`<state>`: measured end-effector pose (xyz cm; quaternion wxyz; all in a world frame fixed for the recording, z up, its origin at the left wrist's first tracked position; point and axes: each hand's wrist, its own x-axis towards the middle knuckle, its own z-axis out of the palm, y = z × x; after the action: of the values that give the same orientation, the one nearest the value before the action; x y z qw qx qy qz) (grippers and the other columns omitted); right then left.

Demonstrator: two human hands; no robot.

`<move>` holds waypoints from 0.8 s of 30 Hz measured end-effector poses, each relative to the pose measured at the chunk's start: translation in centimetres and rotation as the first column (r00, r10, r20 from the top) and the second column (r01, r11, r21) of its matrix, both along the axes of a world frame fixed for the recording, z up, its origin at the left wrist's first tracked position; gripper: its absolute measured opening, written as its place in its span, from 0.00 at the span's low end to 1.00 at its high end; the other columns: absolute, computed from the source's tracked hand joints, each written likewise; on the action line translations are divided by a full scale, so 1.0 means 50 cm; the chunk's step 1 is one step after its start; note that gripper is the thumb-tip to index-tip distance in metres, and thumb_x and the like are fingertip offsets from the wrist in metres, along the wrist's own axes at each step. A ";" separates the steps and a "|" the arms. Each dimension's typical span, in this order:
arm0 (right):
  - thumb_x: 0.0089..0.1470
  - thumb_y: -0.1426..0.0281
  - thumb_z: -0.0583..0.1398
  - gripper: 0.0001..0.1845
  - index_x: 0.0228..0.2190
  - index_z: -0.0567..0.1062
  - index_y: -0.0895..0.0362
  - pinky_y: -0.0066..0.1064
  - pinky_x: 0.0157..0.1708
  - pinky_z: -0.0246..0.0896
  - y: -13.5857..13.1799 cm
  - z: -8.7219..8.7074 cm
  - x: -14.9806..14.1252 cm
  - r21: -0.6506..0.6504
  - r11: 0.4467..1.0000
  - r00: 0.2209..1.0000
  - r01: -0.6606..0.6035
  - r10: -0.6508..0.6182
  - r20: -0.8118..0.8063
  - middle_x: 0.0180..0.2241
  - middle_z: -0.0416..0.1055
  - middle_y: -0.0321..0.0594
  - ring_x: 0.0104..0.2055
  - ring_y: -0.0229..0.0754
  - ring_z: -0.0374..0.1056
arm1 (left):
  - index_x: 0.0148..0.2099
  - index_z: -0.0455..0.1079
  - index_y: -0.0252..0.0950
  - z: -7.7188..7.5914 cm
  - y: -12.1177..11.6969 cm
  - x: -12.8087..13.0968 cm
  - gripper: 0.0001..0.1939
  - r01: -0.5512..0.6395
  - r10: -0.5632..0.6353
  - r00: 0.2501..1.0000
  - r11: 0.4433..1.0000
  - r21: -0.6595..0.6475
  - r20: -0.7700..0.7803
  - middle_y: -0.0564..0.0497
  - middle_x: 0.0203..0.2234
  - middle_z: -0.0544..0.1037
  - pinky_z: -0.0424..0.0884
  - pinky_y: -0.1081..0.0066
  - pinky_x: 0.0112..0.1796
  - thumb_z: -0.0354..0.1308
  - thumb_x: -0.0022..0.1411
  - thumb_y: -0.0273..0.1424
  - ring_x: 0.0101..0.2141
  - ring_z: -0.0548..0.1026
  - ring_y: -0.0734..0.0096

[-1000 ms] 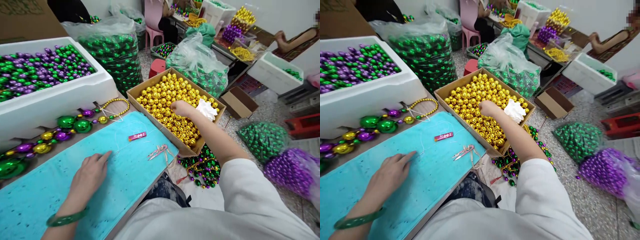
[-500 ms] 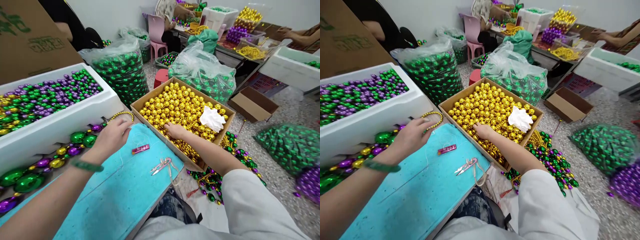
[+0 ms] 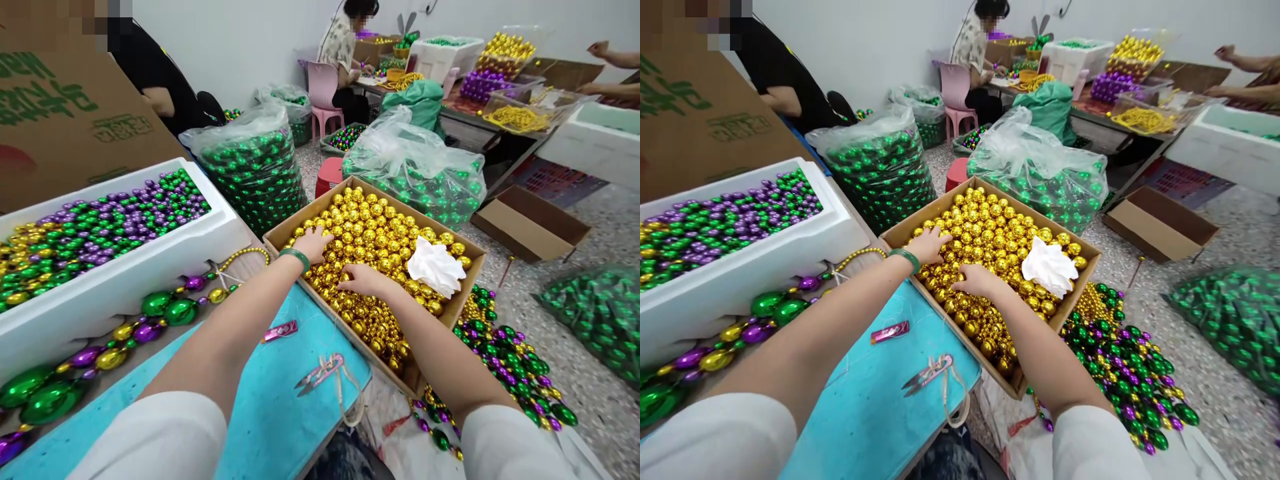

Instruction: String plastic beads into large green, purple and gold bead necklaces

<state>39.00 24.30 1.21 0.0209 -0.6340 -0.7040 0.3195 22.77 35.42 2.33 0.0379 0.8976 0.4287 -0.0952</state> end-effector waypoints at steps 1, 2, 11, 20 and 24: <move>0.53 0.57 0.64 0.24 0.47 0.74 0.60 0.30 0.35 0.60 0.001 0.000 0.001 -0.009 1.000 1.000 -0.003 0.003 -0.004 0.40 0.76 0.46 0.39 0.46 0.71 | 0.63 0.60 0.44 -0.004 -0.007 0.002 0.31 0.014 -0.014 1.000 1.000 0.000 -0.011 0.38 0.57 0.61 0.70 0.55 0.46 0.60 0.58 0.29 0.54 0.65 0.45; 0.53 0.57 0.63 0.24 0.47 0.74 0.60 0.30 0.35 0.60 0.003 0.001 0.001 -0.016 1.000 1.000 -0.003 0.003 -0.007 0.41 0.76 0.47 0.40 0.46 0.71 | 0.62 0.60 0.44 -0.006 -0.015 0.001 0.29 0.027 -0.027 0.999 1.000 -0.004 -0.023 0.38 0.57 0.61 0.71 0.56 0.46 0.56 0.60 0.26 0.53 0.66 0.47; 0.54 0.58 0.63 0.22 0.45 0.75 0.60 0.31 0.35 0.60 0.007 0.018 0.012 0.005 1.000 1.000 0.019 -0.019 -0.024 0.39 0.75 0.46 0.39 0.45 0.70 | 0.62 0.61 0.42 -0.001 -0.097 -0.017 0.26 -0.035 0.028 0.996 0.995 -0.089 -0.080 0.35 0.58 0.60 0.72 0.55 0.43 0.46 0.63 0.23 0.49 0.71 0.47; 0.53 0.58 0.64 0.22 0.44 0.73 0.60 0.25 0.25 0.61 0.005 0.014 0.028 -0.132 0.968 0.875 0.212 -0.248 -0.414 0.30 0.73 0.37 0.22 0.33 0.66 | 0.62 0.64 0.47 0.005 -0.093 0.003 0.24 -0.043 0.039 0.999 0.989 -0.139 -0.029 0.39 0.49 0.72 0.73 0.55 0.44 0.45 0.66 0.27 0.47 0.75 0.50; 0.55 0.59 0.62 0.17 0.40 0.74 0.59 0.25 0.28 0.63 0.012 0.025 0.061 -0.118 0.951 0.785 0.285 -0.302 -0.541 0.34 0.76 0.40 0.24 0.32 0.67 | 0.63 0.62 0.43 0.033 -0.083 -0.017 0.25 -0.066 0.115 0.956 0.980 -0.186 0.270 0.43 0.54 0.72 0.68 0.58 0.53 0.49 0.64 0.27 0.53 0.72 0.56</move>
<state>42.05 24.88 2.45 0.2631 -0.6163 -0.5556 0.4922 21.93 31.26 3.98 0.1813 0.8746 0.4497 -0.0032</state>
